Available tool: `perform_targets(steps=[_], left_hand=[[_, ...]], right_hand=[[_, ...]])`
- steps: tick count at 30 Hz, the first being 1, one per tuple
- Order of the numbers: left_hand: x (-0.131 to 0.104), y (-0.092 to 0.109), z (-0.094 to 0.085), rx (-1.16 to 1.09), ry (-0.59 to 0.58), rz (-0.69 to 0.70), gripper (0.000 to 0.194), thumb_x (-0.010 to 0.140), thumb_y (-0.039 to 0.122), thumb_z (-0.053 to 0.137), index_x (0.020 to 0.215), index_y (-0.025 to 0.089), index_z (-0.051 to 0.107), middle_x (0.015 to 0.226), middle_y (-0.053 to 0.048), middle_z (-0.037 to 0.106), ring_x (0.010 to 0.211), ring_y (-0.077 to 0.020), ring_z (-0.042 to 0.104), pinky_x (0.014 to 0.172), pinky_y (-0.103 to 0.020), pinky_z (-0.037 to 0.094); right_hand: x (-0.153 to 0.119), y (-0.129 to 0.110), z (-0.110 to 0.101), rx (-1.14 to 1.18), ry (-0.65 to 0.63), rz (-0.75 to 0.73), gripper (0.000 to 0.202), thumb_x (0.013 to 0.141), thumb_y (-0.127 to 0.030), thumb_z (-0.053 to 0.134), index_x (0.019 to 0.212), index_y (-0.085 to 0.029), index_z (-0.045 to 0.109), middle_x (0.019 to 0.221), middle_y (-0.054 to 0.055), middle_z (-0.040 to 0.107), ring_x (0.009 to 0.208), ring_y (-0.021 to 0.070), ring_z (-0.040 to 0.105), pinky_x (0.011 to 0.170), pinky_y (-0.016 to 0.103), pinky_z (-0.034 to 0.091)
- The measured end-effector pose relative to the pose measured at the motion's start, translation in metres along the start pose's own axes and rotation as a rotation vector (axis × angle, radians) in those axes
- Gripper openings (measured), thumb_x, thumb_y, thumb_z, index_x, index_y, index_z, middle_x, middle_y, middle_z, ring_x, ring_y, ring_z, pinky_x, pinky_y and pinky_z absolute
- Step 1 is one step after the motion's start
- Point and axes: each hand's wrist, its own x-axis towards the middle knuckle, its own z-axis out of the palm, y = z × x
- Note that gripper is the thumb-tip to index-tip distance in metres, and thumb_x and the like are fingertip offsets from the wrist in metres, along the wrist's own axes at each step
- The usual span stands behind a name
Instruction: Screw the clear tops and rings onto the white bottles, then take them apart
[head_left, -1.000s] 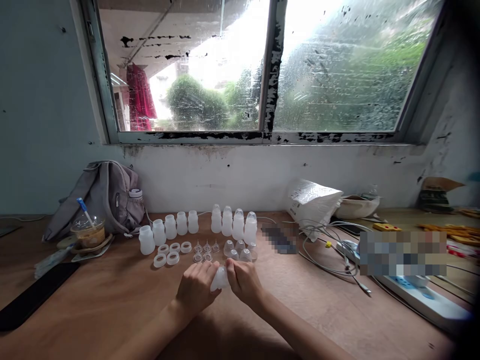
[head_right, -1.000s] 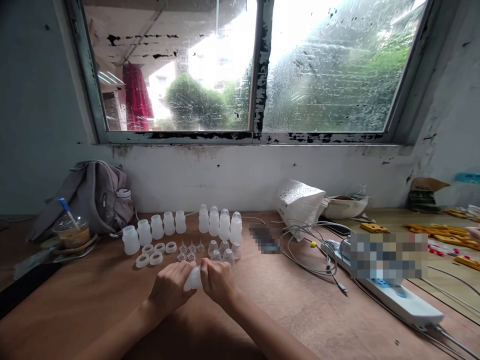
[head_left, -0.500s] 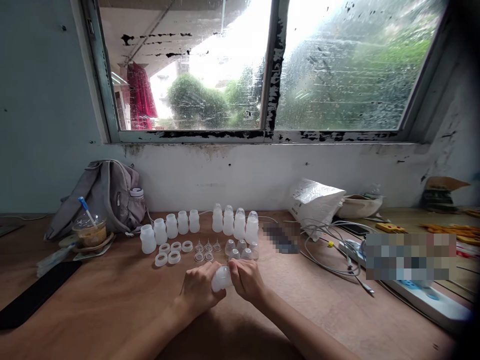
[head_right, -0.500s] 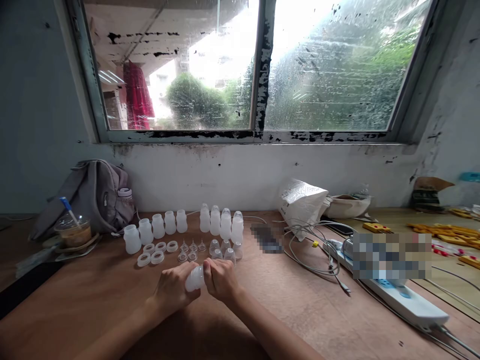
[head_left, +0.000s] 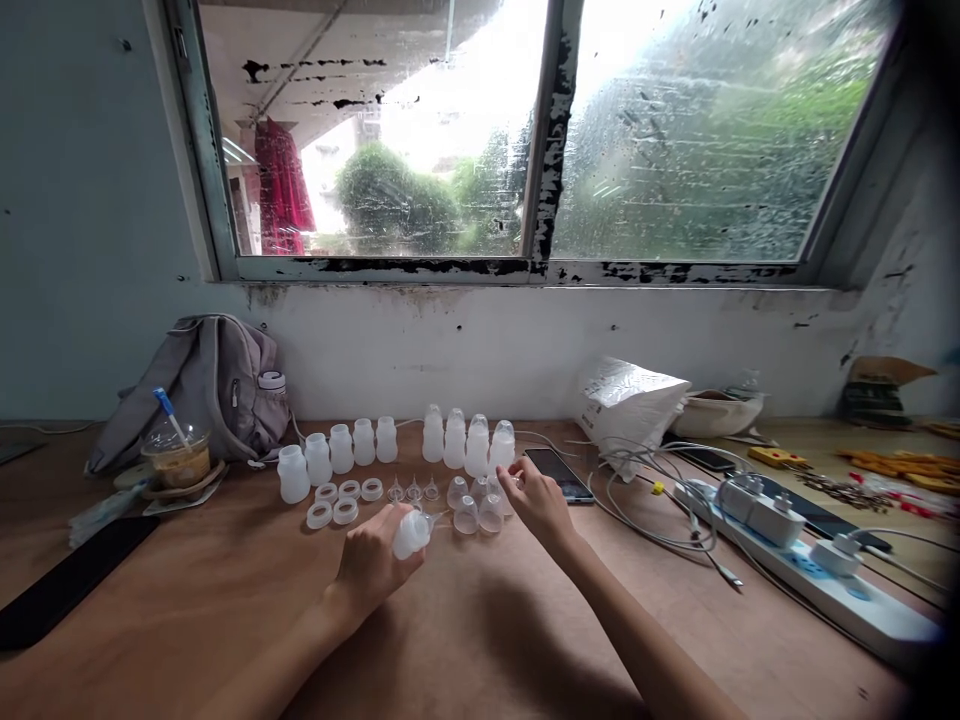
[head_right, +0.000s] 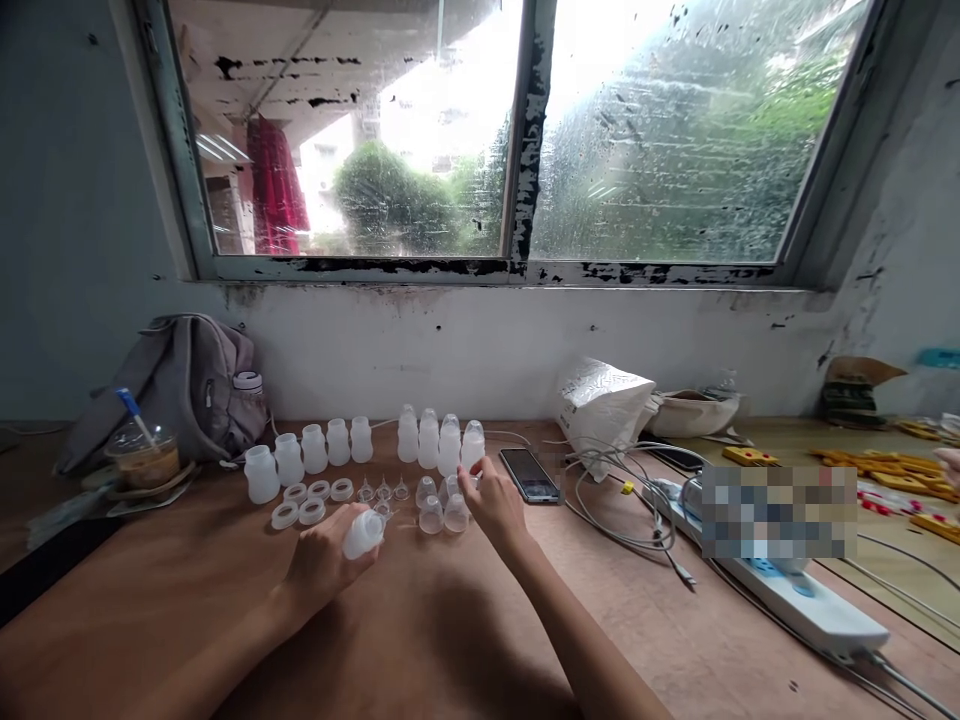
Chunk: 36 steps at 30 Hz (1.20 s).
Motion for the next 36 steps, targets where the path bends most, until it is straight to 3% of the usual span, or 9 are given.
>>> perform_targets(steps=[3, 7, 16, 23, 27, 36], left_hand=[[-0.001, 0.005, -0.002, -0.089, 0.019, -0.043, 0.022, 0.072, 0.032, 0.052, 0.091, 0.022, 0.049, 0.081, 0.001, 0.061, 0.07, -0.015, 0.059, 0.055, -0.021, 0.042], [-0.001, 0.006, -0.005, -0.144, 0.011, -0.075, 0.022, 0.072, 0.035, 0.052, 0.09, 0.023, 0.048, 0.081, 0.001, 0.061, 0.07, -0.0156, 0.059, 0.056, -0.023, 0.043], [-0.001, 0.001, 0.0, -0.16, 0.003, -0.041, 0.022, 0.073, 0.034, 0.053, 0.09, 0.022, 0.047, 0.082, 0.0, 0.06, 0.072, -0.0163, 0.059, 0.059, -0.024, 0.044], [-0.001, 0.0, 0.002, -0.14, 0.006, -0.013, 0.024, 0.072, 0.035, 0.052, 0.091, 0.021, 0.048, 0.082, -0.001, 0.06, 0.072, -0.0168, 0.059, 0.059, -0.025, 0.045], [-0.002, -0.002, 0.004, -0.134, -0.01, 0.003, 0.024, 0.074, 0.035, 0.051, 0.093, 0.021, 0.046, 0.083, -0.001, 0.06, 0.073, -0.0169, 0.059, 0.061, -0.026, 0.045], [-0.003, -0.002, 0.005, -0.191, -0.022, -0.03, 0.027, 0.072, 0.038, 0.054, 0.092, 0.022, 0.044, 0.084, -0.002, 0.059, 0.075, -0.0186, 0.059, 0.06, -0.027, 0.045]], right_hand=[[0.006, 0.008, -0.003, -0.045, -0.057, 0.055, 0.029, 0.08, -0.044, 0.041, 0.082, -0.019, 0.053, 0.072, 0.006, 0.062, 0.067, 0.0201, 0.058, 0.052, 0.023, 0.03], [0.011, 0.024, 0.0, -0.086, -0.147, 0.047, 0.017, 0.075, -0.034, 0.048, 0.08, -0.019, 0.054, 0.075, 0.006, 0.06, 0.074, 0.0202, 0.057, 0.056, 0.023, 0.034], [0.009, 0.036, 0.011, -0.039, -0.299, 0.048, 0.01, 0.063, -0.021, 0.058, 0.071, -0.016, 0.055, 0.076, 0.007, 0.058, 0.067, 0.0174, 0.056, 0.048, 0.022, 0.036], [0.009, 0.048, 0.023, 0.005, -0.337, 0.035, 0.016, 0.055, -0.005, 0.06, 0.067, -0.014, 0.055, 0.079, 0.009, 0.056, 0.064, 0.017, 0.055, 0.043, 0.021, 0.037], [0.009, 0.05, 0.024, 0.045, -0.362, 0.045, 0.025, 0.054, 0.002, 0.056, 0.074, -0.013, 0.056, 0.084, 0.009, 0.056, 0.058, 0.0139, 0.055, 0.04, 0.02, 0.038], [0.009, 0.036, 0.02, 0.127, -0.437, 0.133, 0.037, 0.057, -0.006, 0.059, 0.093, -0.012, 0.052, 0.097, 0.011, 0.054, 0.056, 0.0107, 0.057, 0.034, 0.015, 0.04]])
